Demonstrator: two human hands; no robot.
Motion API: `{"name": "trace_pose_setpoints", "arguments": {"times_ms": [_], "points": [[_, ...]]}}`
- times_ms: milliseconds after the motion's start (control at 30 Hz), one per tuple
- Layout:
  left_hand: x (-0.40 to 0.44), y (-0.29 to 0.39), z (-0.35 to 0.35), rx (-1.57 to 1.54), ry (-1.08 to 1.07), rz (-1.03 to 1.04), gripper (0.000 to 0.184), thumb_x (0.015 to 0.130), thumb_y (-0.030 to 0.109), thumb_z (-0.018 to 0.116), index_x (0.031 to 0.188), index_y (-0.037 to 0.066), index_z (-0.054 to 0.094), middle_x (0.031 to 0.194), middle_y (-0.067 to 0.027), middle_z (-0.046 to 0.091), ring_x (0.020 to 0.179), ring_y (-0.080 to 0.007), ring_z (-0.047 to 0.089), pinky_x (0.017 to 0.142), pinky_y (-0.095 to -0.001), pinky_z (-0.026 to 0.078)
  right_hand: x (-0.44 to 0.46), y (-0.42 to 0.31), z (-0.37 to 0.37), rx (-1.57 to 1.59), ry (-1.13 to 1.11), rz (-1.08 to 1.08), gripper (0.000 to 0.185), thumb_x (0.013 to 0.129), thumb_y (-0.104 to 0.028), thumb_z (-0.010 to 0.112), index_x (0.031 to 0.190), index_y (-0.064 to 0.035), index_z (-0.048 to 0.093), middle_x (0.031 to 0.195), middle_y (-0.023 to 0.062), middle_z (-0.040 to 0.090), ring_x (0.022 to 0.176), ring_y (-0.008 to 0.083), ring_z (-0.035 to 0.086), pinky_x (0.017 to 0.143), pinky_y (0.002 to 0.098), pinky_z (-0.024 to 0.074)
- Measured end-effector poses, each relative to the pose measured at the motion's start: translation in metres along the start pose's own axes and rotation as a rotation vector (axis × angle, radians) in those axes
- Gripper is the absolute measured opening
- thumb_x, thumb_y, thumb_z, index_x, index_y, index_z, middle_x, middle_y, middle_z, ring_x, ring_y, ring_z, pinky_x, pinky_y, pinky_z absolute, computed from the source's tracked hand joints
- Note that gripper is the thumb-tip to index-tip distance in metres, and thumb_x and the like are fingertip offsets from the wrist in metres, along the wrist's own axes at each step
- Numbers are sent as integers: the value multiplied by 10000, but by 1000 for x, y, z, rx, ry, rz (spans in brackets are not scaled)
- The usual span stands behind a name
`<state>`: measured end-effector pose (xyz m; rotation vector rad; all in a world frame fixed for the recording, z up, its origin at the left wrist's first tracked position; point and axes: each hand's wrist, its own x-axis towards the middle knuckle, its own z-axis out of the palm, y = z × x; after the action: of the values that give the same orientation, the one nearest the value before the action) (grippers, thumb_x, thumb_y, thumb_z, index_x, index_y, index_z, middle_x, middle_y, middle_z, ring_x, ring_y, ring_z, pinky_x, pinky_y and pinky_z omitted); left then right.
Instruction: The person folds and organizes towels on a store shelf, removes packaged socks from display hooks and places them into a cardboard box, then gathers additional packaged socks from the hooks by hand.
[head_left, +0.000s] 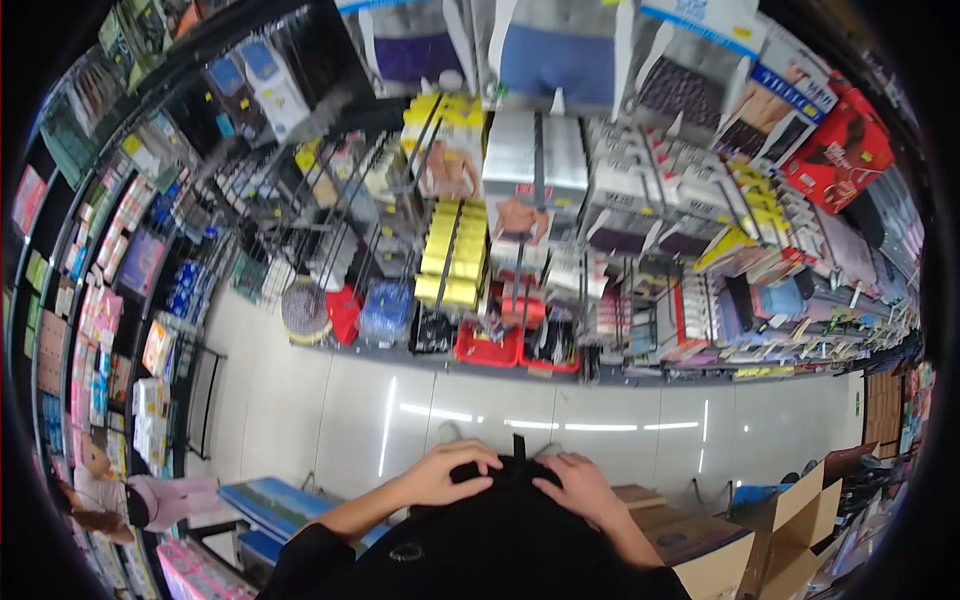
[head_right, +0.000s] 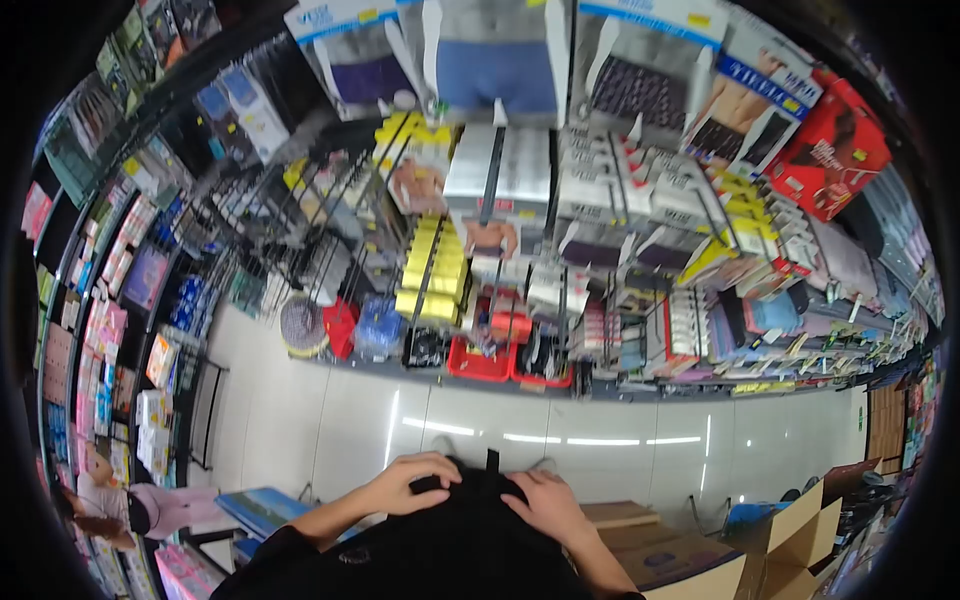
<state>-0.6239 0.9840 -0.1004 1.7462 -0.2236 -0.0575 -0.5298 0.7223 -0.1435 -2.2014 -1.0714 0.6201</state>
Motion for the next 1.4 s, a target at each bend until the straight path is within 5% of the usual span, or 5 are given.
{"name": "trace_pose_setpoints", "arguments": {"times_ms": [233,367,633,933,1400], "points": [[60,134,-61,-242,-376,679,616,908,488,521,1316,27,534,956,-101,627,749,-229,598,683,-348,436,9,-1,-8,-151,-138,82,432,895,-382,586,1183,-60,574,1037,194,650,986,384,609,872,445,478],[87,210,-67,-386,-605,915,408,956,480,500,1078,127,665,805,-119,633,543,-184,539,501,-324,400,15,7,-9,-63,-210,58,444,901,-395,575,1202,-68,556,1006,201,657,974,378,614,884,444,476],[113,235,-35,-542,-627,993,524,970,564,365,1099,165,678,662,-46,510,416,-143,389,413,-294,243,2,15,-8,-71,-86,129,489,902,-415,565,1243,-67,525,1089,220,626,1016,400,593,905,464,463],[125,221,0,-847,-723,1049,532,985,517,357,1058,103,683,587,-6,380,400,-143,368,389,-304,231,-11,29,1,-43,-111,202,518,896,-407,578,1262,-45,522,1196,207,596,1094,394,566,953,444,444],[64,226,-60,-679,-636,970,456,990,438,369,1095,92,648,572,-43,412,389,-165,363,386,-311,238,17,11,22,-118,-195,76,507,896,-423,568,1250,-65,514,1081,227,625,1013,405,595,894,479,468]]}}
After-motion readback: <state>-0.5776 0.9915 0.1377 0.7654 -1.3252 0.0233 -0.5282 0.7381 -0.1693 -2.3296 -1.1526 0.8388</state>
